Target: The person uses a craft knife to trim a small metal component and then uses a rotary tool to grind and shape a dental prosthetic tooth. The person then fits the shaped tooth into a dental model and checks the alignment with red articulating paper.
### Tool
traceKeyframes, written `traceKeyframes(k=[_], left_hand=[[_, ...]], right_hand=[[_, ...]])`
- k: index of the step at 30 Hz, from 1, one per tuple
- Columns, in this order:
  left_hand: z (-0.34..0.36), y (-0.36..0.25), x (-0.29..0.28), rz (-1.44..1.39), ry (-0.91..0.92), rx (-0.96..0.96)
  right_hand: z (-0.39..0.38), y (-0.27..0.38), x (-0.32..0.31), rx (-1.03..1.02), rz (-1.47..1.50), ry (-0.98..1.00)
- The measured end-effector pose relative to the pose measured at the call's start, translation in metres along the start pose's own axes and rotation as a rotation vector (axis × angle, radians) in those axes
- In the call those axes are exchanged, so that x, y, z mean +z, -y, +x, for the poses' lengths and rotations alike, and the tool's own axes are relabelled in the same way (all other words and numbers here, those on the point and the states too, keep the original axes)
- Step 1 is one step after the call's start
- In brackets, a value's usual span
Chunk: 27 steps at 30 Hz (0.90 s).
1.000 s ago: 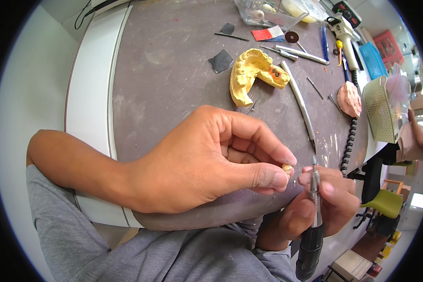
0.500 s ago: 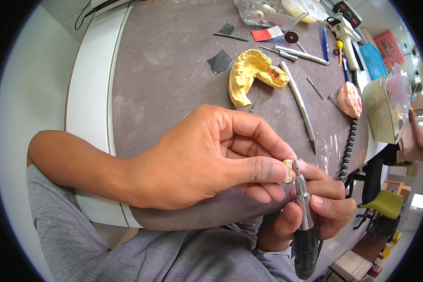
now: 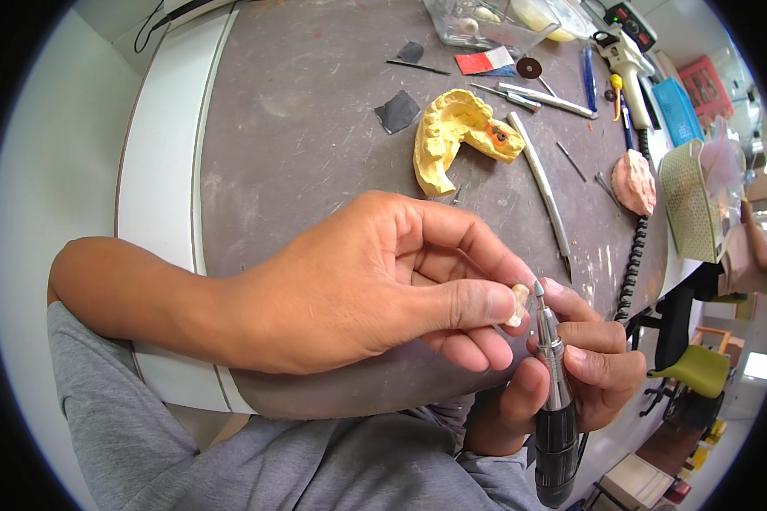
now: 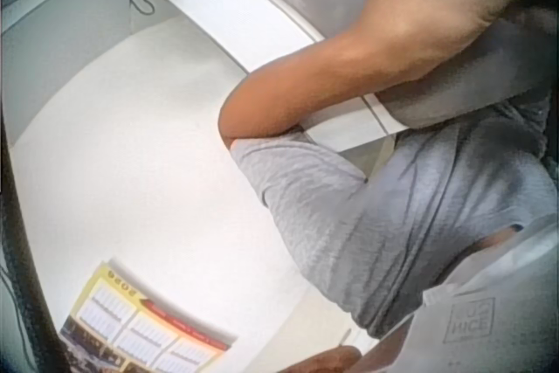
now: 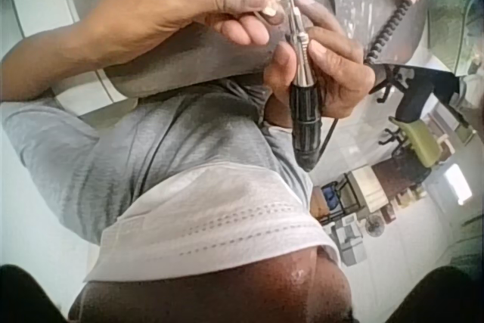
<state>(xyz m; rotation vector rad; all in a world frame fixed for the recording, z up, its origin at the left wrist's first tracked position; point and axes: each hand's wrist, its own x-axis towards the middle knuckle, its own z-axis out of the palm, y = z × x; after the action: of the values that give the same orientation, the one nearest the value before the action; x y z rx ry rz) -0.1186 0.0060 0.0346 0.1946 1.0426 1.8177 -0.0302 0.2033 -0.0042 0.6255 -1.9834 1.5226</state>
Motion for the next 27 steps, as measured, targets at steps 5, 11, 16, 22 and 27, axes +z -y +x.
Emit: traceKeyframes(k=[5, 11, 16, 22, 27], left_hand=[[0.0043, 0.0026, -0.0049, 0.007, 0.039, 0.029], [0.0012, -0.0013, -0.0034, 0.045, -0.004, 0.001], [0.0018, -0.0008, -0.0043, 0.05, -0.001, -0.004], [0.0005, -0.0029, -0.0027, 0.049, -0.001, -0.005], [0.0002, -0.0023, -0.0038, 0.011, 0.008, -0.021]], right_hand=[[-0.0001, -0.0024, 0.0031, 0.003, -0.012, -0.025], [-0.0002, -0.0001, 0.0038, 0.011, -0.008, -0.009], [0.0013, -0.0018, 0.0033, -0.006, -0.022, -0.005], [-0.0012, -0.0027, 0.0087, -0.005, -0.012, -0.065], [0.0016, -0.0029, 0.0055, -0.019, -0.029, -0.015]])
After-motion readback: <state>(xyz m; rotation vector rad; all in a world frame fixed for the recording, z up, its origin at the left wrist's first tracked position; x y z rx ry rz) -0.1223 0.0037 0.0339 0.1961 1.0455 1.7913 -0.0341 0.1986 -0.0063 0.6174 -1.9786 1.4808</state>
